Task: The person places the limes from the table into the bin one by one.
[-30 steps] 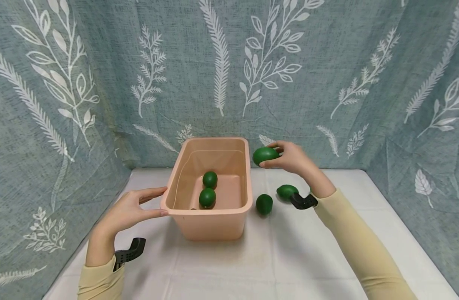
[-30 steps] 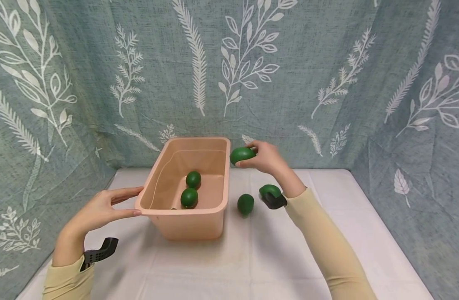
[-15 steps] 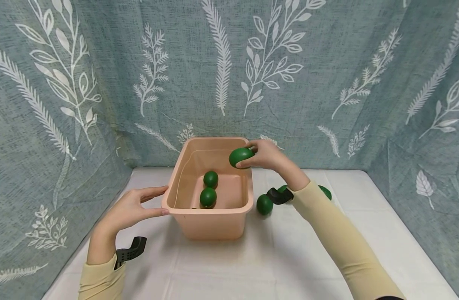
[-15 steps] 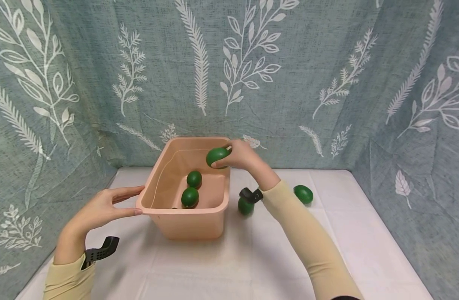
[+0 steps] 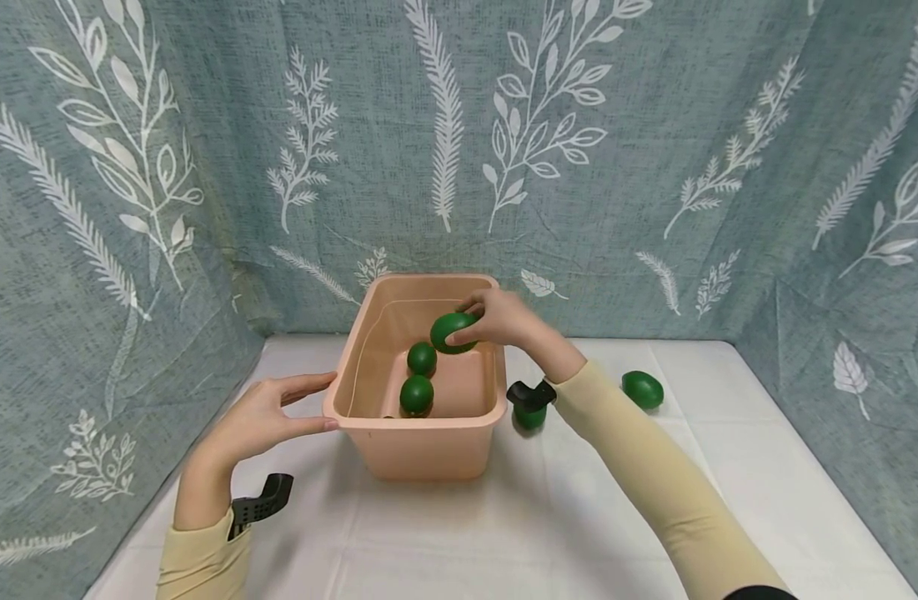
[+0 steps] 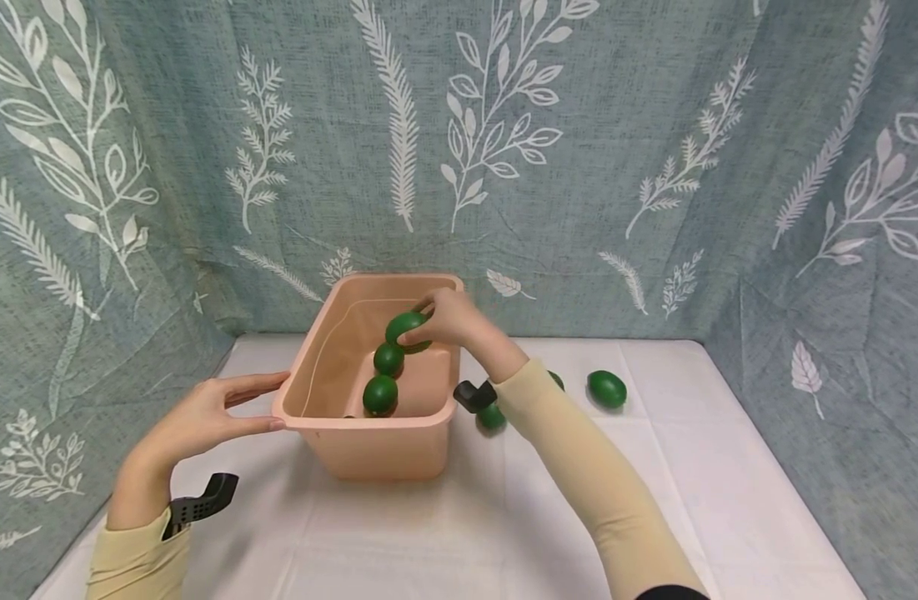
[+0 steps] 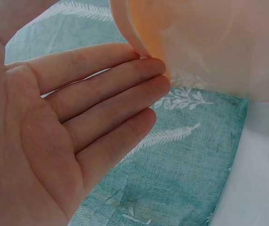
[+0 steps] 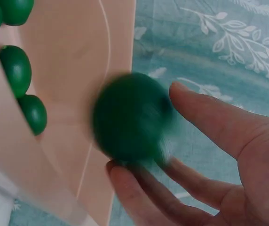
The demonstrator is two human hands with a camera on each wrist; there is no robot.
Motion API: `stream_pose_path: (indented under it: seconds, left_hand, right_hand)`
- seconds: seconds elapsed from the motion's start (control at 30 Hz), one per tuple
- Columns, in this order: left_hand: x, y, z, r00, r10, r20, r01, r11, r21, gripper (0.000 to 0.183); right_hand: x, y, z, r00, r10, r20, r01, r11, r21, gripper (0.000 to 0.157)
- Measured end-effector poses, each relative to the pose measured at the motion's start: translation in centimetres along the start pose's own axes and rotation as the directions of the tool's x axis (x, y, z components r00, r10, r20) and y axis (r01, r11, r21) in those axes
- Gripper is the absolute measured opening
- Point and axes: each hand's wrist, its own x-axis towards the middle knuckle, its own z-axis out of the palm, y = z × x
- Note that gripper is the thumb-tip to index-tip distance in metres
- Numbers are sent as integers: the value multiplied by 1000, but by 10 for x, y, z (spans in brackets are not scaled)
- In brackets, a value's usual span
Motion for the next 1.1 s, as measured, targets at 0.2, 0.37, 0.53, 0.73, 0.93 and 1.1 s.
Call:
stream_pose_path:
  seconds: [0.2,0.37,0.53,0.73,0.93,1.1]
  left_hand:
    - [0,3,-1,1000,2,7,-2,1000,2,65]
    - [0,3,0,1000,-4,-3,4,1000,23,65]
    - [-1,1,0,1000,-8,-12,8,1000,30,66]
    - [0,1,2,1000,-8,-11,8,1000,30,66]
    - [-1,1,2,1000,-3,-14,3,1000,31,65]
    - [0,1,1,1000,-3,-9,4,1000,24,65]
  right_hand:
    - [-6,9,-6,999,4,-32,-2,998,60,54]
    - [-17,21,-17,998,28,-54,-24,997,80,55]
    - [-29,40,-25,997,49,-62,-44,995,87,58]
    - [-44,72,-27,993,71,-99,-61,993,102,55]
    - [-57,109,-31,983,131,-132,-116,986,118,59]
    - [-70,137,-39,970,193,-145,-177,977,121,63]
